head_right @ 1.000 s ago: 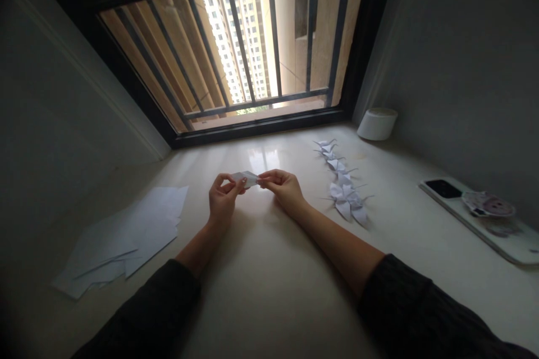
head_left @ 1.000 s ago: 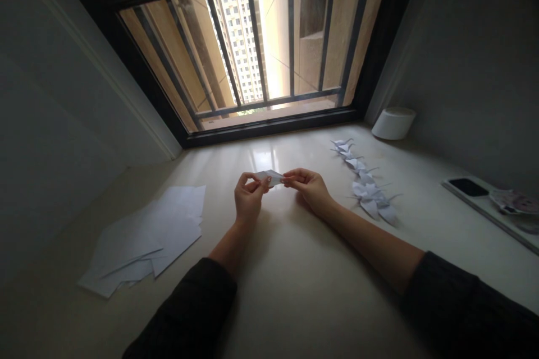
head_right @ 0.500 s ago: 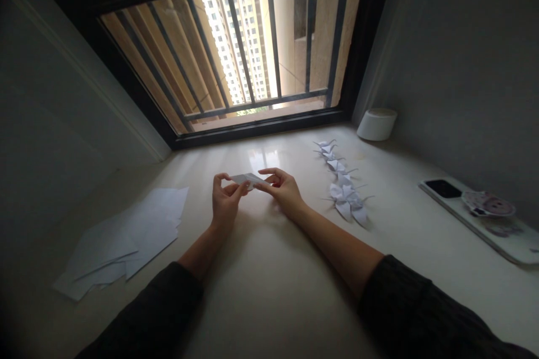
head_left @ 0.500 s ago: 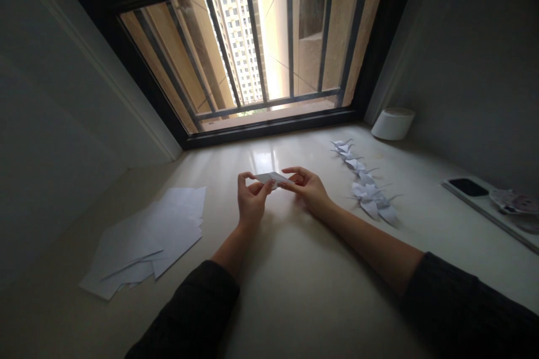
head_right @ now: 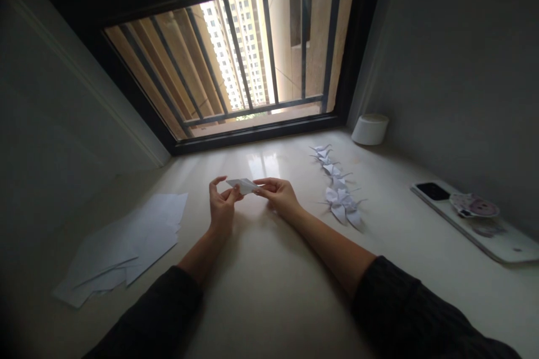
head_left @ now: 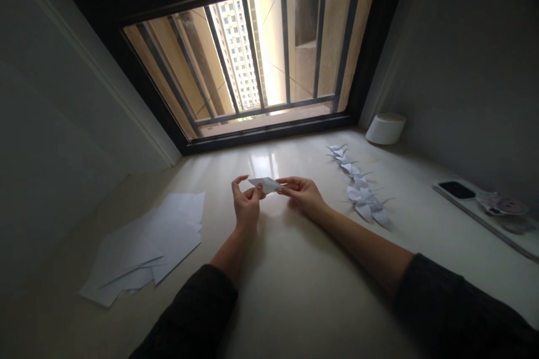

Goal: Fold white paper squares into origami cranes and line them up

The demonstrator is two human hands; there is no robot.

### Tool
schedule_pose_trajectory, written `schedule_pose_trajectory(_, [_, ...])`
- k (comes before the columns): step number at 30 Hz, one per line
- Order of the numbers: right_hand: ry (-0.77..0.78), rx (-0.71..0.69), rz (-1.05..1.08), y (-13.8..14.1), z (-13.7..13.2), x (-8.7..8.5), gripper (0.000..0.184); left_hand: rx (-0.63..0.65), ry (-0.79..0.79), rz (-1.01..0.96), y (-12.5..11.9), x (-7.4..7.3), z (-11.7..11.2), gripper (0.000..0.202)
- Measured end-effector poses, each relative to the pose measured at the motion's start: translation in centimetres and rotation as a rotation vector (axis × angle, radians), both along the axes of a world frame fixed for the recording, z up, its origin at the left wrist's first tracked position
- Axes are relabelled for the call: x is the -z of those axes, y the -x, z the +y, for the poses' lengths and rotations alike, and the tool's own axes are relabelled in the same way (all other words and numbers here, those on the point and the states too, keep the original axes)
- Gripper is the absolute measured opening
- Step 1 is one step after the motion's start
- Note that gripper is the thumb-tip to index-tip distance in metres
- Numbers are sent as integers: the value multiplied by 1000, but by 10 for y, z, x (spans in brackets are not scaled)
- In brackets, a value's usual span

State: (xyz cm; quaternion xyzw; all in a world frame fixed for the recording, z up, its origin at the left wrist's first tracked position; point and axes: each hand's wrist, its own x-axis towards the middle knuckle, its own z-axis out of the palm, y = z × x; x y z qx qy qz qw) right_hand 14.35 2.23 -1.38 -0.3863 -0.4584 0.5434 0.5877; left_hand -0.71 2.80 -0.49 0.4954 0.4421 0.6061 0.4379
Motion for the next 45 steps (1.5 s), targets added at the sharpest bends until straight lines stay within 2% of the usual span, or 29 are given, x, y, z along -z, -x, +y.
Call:
schedule_pose_trajectory(7, [-95, 48, -128, -2, 5, 4, 44, 75, 23, 1, -2, -3, 0, 64])
schedule_pose_trajectory(11, [-71, 44, -206, -3, 5, 4, 44, 113, -20, 29, -4, -5, -4, 62])
schedule_pose_trajectory(16, [-49, 97, -206, -2, 5, 6, 37, 142, -73, 93, -6, -7, -10, 59])
schedule_pose_trajectory(20, [-45, 111, -197, -2, 4, 7, 35, 179, -48, 75, -6, -6, -9, 63])
schedule_pose_trajectory(24, [-67, 108, -238, -3, 3, 8, 33, 205, 20, 41, -5, -3, -4, 50])
schedule_pose_trajectory(30, [-101, 161, -369, -5, 3, 11, 33, 250, 33, 61, -4, 0, -1, 32])
schedule_pose_trajectory(45, [-158, 126, -414, -1, -3, 3, 34, 120, -9, 100, -3, -3, -4, 23])
